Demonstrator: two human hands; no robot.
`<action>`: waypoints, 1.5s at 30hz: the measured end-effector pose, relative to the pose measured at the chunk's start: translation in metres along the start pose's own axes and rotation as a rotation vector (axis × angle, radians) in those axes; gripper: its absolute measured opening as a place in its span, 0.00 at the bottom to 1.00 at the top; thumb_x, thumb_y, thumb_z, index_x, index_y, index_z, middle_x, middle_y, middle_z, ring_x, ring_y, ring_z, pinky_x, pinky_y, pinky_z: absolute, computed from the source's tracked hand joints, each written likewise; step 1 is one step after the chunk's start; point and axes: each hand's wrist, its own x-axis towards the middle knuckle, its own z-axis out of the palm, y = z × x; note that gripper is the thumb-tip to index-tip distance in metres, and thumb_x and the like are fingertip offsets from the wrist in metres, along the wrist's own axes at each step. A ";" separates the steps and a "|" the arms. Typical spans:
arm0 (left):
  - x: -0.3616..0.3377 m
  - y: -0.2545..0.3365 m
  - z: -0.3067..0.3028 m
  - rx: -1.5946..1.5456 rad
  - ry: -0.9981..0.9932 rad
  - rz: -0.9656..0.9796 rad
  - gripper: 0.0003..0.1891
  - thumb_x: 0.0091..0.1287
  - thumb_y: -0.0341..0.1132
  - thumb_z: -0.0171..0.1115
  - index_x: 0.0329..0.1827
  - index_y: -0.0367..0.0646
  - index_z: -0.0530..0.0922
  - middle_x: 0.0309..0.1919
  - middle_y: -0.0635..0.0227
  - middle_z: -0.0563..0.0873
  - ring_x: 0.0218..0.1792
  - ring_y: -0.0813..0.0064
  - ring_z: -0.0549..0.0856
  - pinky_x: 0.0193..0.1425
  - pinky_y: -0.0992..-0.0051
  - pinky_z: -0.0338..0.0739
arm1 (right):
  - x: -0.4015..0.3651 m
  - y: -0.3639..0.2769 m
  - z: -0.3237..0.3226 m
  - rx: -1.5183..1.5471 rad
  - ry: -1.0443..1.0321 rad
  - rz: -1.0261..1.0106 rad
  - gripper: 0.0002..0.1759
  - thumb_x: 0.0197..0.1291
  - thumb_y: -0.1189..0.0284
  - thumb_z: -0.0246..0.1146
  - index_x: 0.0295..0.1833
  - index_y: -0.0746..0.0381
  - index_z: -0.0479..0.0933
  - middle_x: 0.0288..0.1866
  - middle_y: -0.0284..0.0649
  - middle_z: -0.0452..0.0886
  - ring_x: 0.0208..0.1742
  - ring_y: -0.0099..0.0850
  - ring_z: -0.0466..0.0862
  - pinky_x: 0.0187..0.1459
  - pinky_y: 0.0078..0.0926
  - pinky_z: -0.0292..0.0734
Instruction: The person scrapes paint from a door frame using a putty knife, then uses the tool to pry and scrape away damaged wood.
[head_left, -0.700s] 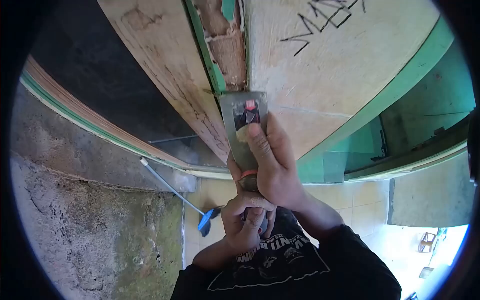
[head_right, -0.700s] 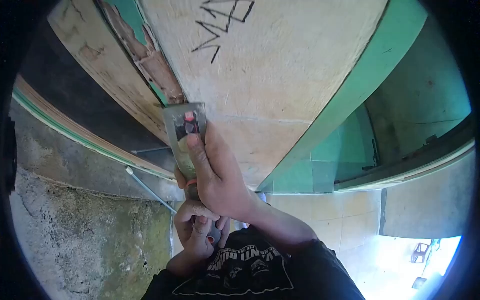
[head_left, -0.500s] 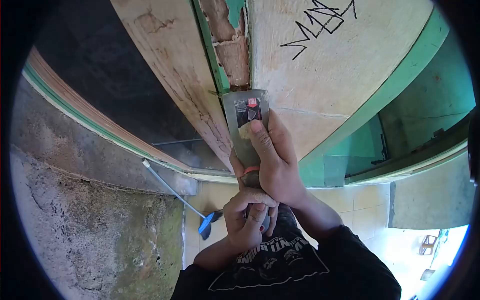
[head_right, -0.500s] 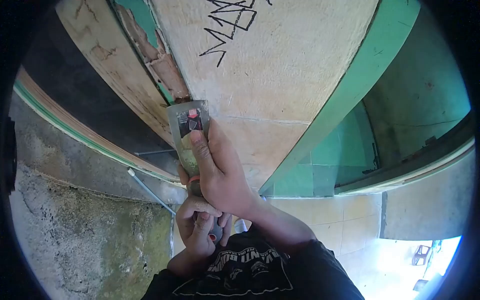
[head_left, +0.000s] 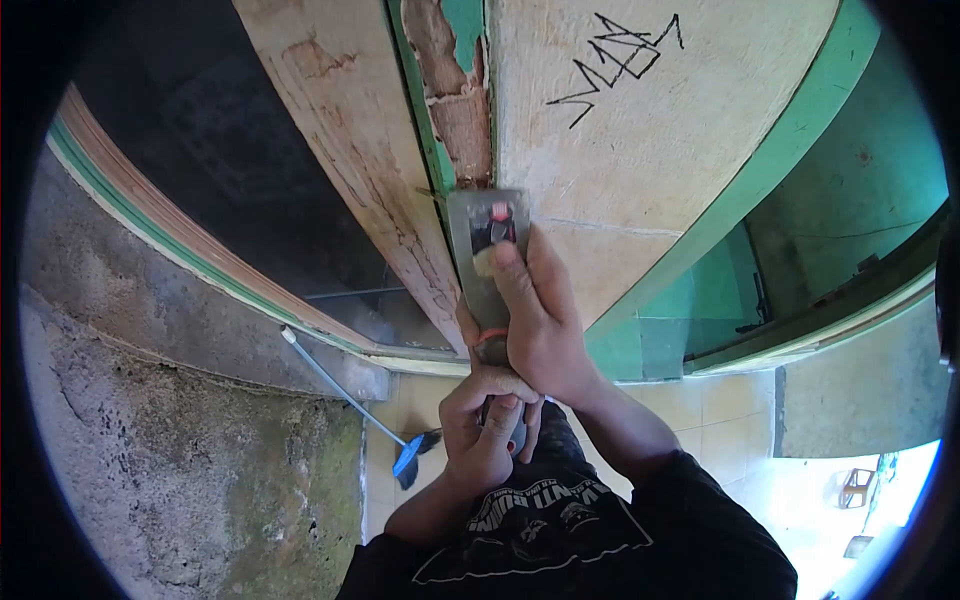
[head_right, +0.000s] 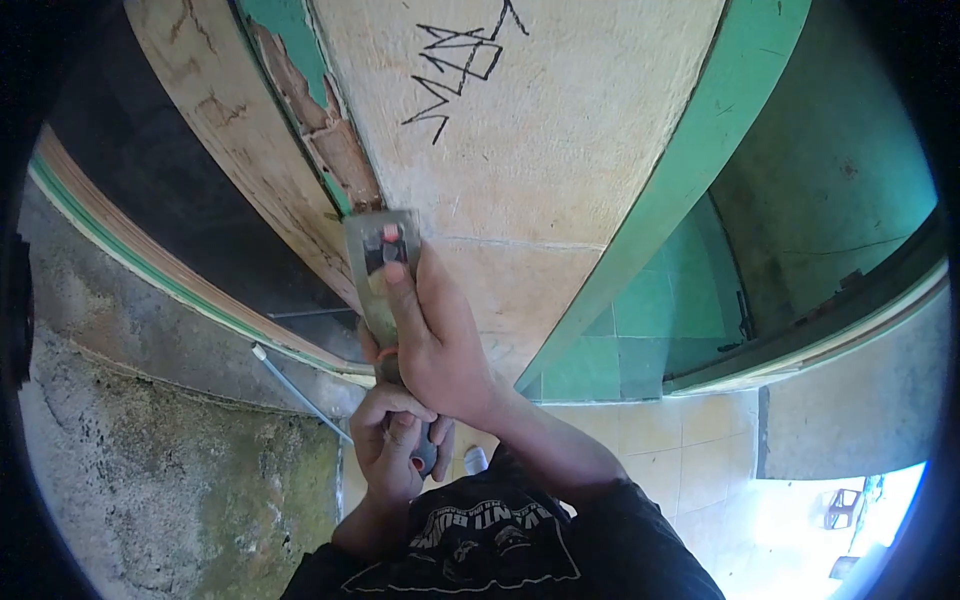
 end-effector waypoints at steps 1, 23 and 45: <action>0.006 0.004 0.002 0.026 -0.026 0.030 0.10 0.74 0.34 0.46 0.41 0.35 0.72 0.24 0.63 0.75 0.12 0.86 0.67 0.13 0.85 0.62 | 0.004 -0.005 0.000 -0.056 0.017 -0.008 0.10 0.73 0.68 0.45 0.48 0.64 0.64 0.30 0.37 0.71 0.19 0.21 0.71 0.19 0.18 0.67; -0.066 -0.039 -0.026 0.424 -0.020 -0.483 0.05 0.69 0.29 0.50 0.42 0.36 0.72 0.22 0.62 0.74 0.18 0.77 0.75 0.19 0.77 0.70 | -0.100 0.112 -0.067 0.210 0.086 0.501 0.18 0.71 0.60 0.49 0.51 0.66 0.69 0.40 0.41 0.76 0.41 0.26 0.77 0.40 0.21 0.74; -0.030 0.067 -0.001 0.954 -0.410 -0.444 0.06 0.65 0.31 0.55 0.41 0.37 0.75 0.32 0.55 0.82 0.36 0.64 0.83 0.42 0.70 0.74 | -0.139 0.047 -0.088 -0.805 -0.089 0.129 0.27 0.55 0.83 0.59 0.61 0.67 0.60 0.42 0.55 0.77 0.40 0.50 0.80 0.43 0.39 0.75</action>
